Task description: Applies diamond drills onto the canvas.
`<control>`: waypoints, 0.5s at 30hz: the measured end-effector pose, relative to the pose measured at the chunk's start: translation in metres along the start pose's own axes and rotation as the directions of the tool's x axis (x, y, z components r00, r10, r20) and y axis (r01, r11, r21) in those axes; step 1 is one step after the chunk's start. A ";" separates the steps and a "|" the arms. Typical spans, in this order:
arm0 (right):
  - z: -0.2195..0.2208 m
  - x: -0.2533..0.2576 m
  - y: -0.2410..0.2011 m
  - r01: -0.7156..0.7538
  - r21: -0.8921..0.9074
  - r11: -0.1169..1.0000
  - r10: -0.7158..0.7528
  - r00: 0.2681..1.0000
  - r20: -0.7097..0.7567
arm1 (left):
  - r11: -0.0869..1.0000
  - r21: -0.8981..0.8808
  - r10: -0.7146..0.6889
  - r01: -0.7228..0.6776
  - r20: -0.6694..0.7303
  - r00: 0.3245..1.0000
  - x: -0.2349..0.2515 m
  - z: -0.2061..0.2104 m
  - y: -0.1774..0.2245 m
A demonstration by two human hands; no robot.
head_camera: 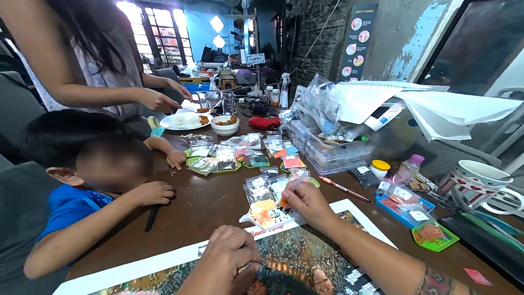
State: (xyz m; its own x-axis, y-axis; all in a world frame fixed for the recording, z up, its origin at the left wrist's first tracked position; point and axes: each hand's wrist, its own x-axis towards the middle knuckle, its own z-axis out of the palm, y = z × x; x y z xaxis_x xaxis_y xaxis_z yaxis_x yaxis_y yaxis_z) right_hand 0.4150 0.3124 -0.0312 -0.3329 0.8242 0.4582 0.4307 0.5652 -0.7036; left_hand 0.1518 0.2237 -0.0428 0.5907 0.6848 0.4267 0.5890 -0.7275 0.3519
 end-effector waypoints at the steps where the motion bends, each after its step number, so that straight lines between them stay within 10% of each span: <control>1: 0.000 0.000 0.000 0.005 0.012 1.000 -0.005 1.000 0.013 | 1.000 0.007 0.005 -0.005 -0.006 1.000 0.000 0.000 0.000; 15: 0.006 -0.001 -0.006 -0.041 -0.052 0.998 0.045 0.997 0.066 | 0.999 0.029 0.025 -0.024 -0.040 0.999 -0.001 0.004 -0.001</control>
State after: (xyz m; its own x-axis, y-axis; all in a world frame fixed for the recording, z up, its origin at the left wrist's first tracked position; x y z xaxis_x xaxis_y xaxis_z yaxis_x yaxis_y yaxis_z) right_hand 0.4081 0.3081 -0.0311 -0.3684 0.8442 0.3893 0.4868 0.5320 -0.6929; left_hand 0.1526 0.2238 -0.0469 0.5828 0.6642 0.4682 0.5907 -0.7419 0.3171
